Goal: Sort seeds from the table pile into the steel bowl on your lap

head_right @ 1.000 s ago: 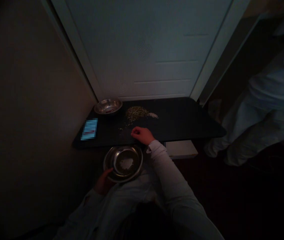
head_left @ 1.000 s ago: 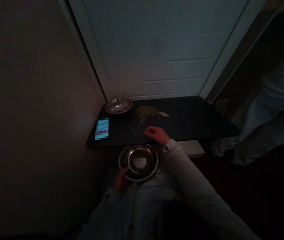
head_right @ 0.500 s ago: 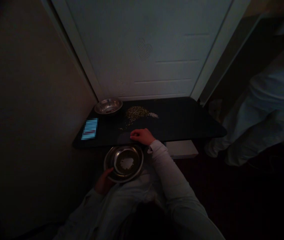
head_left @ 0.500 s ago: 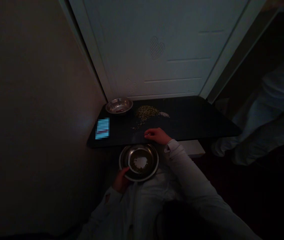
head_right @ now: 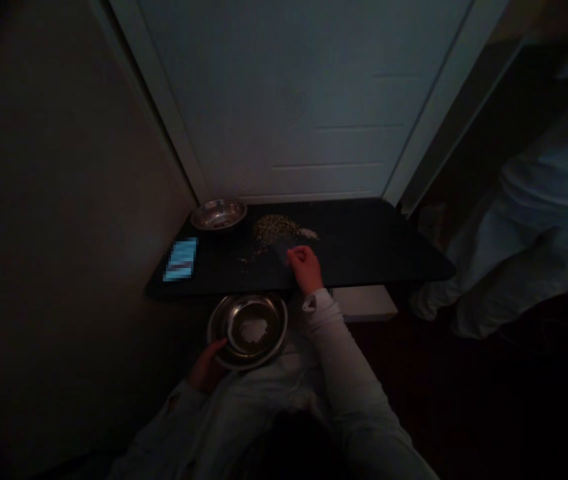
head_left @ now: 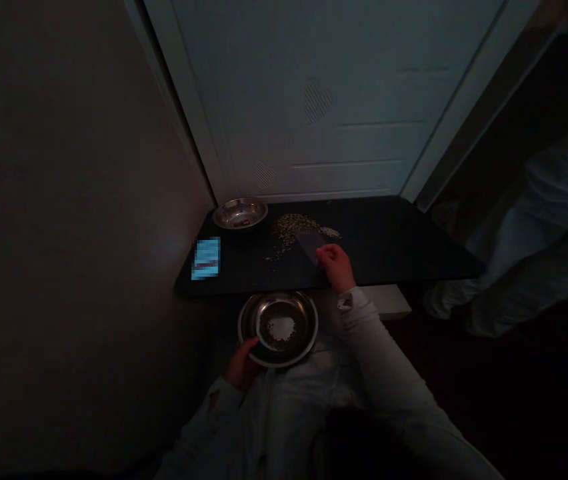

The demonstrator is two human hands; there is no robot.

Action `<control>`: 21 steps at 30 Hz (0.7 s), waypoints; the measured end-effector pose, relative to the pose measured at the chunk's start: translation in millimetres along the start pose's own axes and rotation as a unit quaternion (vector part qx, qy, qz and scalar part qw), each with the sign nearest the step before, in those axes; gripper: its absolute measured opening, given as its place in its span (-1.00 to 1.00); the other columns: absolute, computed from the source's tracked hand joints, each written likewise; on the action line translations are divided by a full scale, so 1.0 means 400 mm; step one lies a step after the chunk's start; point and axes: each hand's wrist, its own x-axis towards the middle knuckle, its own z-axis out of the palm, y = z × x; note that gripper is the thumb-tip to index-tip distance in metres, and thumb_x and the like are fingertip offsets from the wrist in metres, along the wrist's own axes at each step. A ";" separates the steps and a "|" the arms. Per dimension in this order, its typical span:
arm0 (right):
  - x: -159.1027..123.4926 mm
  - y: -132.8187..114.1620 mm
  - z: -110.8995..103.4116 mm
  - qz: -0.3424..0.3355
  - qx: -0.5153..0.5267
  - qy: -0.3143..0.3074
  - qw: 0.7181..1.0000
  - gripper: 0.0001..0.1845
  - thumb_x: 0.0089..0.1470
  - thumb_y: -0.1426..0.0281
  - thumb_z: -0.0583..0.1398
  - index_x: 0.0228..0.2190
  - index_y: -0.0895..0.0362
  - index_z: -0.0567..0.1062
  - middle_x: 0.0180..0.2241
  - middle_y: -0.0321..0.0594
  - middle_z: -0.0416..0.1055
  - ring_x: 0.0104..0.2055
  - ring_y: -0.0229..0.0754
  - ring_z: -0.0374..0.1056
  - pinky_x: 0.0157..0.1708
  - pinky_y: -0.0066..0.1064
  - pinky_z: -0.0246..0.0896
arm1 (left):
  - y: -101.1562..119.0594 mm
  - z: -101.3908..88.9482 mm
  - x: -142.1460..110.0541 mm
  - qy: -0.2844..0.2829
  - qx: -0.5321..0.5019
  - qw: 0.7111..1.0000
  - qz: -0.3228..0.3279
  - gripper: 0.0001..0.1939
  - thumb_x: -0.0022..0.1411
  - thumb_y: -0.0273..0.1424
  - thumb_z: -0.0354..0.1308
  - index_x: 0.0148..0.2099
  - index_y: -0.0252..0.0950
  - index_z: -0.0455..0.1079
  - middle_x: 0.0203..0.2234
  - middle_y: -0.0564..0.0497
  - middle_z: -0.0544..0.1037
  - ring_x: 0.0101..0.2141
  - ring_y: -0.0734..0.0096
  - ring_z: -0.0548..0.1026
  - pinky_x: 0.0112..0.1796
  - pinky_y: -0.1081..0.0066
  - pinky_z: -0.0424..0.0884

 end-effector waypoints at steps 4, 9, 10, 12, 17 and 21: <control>-0.064 -0.011 0.055 -0.035 -0.093 -0.099 0.990 -0.78 -0.12 0.21 0.04 -0.48 0.11 0.26 -0.67 -0.36 0.25 -0.60 -0.33 0.18 -0.56 -0.51 0.02 | 0.000 0.001 -0.003 0.007 0.004 1.000 -0.001 -0.87 -0.02 -0.47 0.03 -0.39 -0.39 0.38 -0.47 -0.10 0.54 -0.22 0.19 0.41 -0.23 0.29 0.34; -0.107 -0.029 0.113 -0.090 -0.252 -0.119 0.956 -0.84 -0.08 0.27 0.03 -0.44 0.08 0.30 -0.56 -0.28 0.34 -0.53 -0.28 0.23 -0.50 -0.47 -0.01 | -0.002 0.003 -0.001 -0.001 -0.007 1.000 -0.009 -0.85 -0.01 -0.47 0.02 -0.37 -0.40 0.37 -0.48 -0.09 0.55 -0.22 0.21 0.42 -0.22 0.30 0.33; -0.106 -0.031 0.114 -0.088 -0.272 -0.112 0.952 -0.84 -0.07 0.28 0.02 -0.44 0.09 0.30 -0.55 -0.27 0.35 -0.52 -0.27 0.24 -0.50 -0.47 -0.02 | -0.002 0.005 -0.002 -0.002 -0.007 1.000 -0.010 -0.85 -0.01 -0.47 0.02 -0.37 -0.40 0.37 -0.49 -0.09 0.55 -0.22 0.20 0.42 -0.22 0.30 0.33; -0.102 -0.033 0.108 -0.080 -0.297 -0.103 0.946 -0.84 -0.06 0.29 0.02 -0.43 0.10 0.30 -0.55 -0.24 0.35 -0.51 -0.25 0.24 -0.52 -0.47 -0.04 | -0.001 0.007 -0.004 0.002 -0.010 1.000 -0.006 -0.85 -0.01 -0.48 0.01 -0.36 -0.40 0.37 -0.50 -0.09 0.55 -0.22 0.21 0.41 -0.21 0.30 0.33; -0.095 -0.040 0.084 -0.062 -0.337 -0.090 0.935 -0.81 -0.04 0.28 -0.01 -0.40 0.12 0.28 -0.51 -0.24 0.36 -0.49 -0.27 0.25 -0.53 -0.49 -0.06 | -0.002 0.002 -0.005 -0.003 -0.013 1.000 -0.017 -0.86 0.01 -0.47 0.00 -0.41 -0.39 0.37 -0.56 -0.07 0.54 -0.22 0.23 0.42 -0.20 0.32 0.32; -0.091 -0.041 0.070 -0.054 -0.356 -0.083 0.929 -0.81 -0.04 0.28 -0.02 -0.39 0.11 0.27 -0.50 -0.26 0.37 -0.48 -0.29 0.26 -0.53 -0.52 -0.06 | -0.005 -0.008 0.005 -0.008 -0.007 1.000 -0.011 -0.86 0.00 -0.47 0.00 -0.41 -0.40 0.37 -0.54 -0.07 0.54 -0.22 0.23 0.42 -0.21 0.32 0.32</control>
